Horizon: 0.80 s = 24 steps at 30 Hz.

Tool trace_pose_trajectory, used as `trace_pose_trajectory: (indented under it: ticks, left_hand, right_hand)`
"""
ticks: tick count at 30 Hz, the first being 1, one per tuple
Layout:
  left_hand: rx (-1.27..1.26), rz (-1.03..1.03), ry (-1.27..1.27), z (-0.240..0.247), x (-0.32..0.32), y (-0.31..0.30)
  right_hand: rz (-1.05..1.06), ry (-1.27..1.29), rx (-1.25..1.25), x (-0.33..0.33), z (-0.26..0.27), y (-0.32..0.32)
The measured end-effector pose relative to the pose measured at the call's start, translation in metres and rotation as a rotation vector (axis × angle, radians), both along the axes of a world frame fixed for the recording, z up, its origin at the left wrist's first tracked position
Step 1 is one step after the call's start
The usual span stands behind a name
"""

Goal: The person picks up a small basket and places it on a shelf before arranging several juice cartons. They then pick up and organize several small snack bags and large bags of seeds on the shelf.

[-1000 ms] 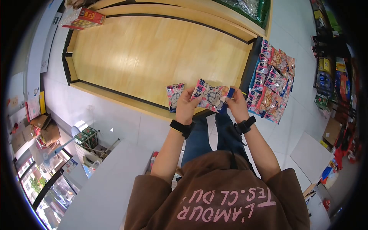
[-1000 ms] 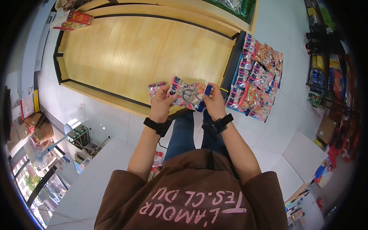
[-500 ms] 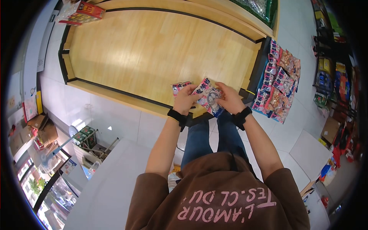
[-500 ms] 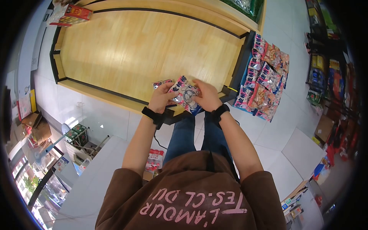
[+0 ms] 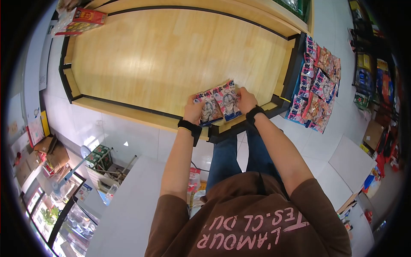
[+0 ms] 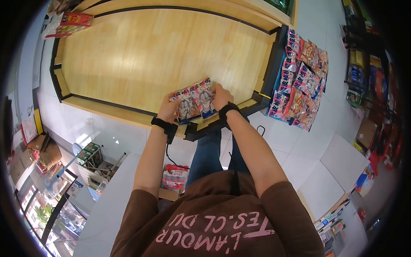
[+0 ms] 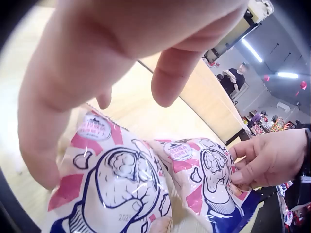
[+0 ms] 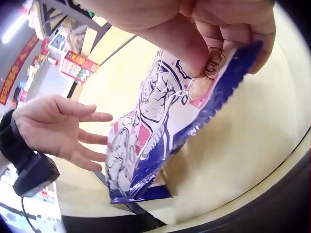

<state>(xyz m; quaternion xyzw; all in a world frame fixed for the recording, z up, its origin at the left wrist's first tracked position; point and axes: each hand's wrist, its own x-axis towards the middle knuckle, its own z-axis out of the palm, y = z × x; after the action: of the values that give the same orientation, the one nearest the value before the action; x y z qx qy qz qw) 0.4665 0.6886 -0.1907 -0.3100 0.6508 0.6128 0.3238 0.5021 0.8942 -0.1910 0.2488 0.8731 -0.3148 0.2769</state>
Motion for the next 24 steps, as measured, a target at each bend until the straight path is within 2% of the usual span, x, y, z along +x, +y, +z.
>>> trace_pose_trajectory:
  ticks: [1,4,7,10,13,16,24]
  left_hand:
    - [0.090,0.036,-0.063,0.013,-0.001,0.003]
    - [0.086,-0.060,-0.186,0.015,0.000,0.004]
    - [0.034,-0.140,-0.235,0.019,-0.002,0.007]
    - [0.072,-0.144,-0.274,0.017,-0.003,0.012]
    - [0.079,-0.152,-0.304,0.013,-0.005,0.016]
    - [0.090,-0.117,-0.295,0.014,-0.003,0.021]
    - [0.222,-0.026,-0.266,0.021,-0.009,0.042]
  right_hand:
    - [0.007,-0.049,0.058,-0.003,0.004,-0.001]
    - [0.101,-0.080,0.141,-0.010,0.011,0.003]
    - [0.073,0.207,0.125,-0.005,0.007,0.001]
    - [0.340,0.304,0.118,-0.003,0.004,0.001]
    - [0.403,0.285,0.139,0.000,0.003,-0.001]
    - [0.473,0.252,0.054,-0.001,0.005,0.009]
    - [0.492,0.235,-0.070,-0.009,-0.007,0.031]
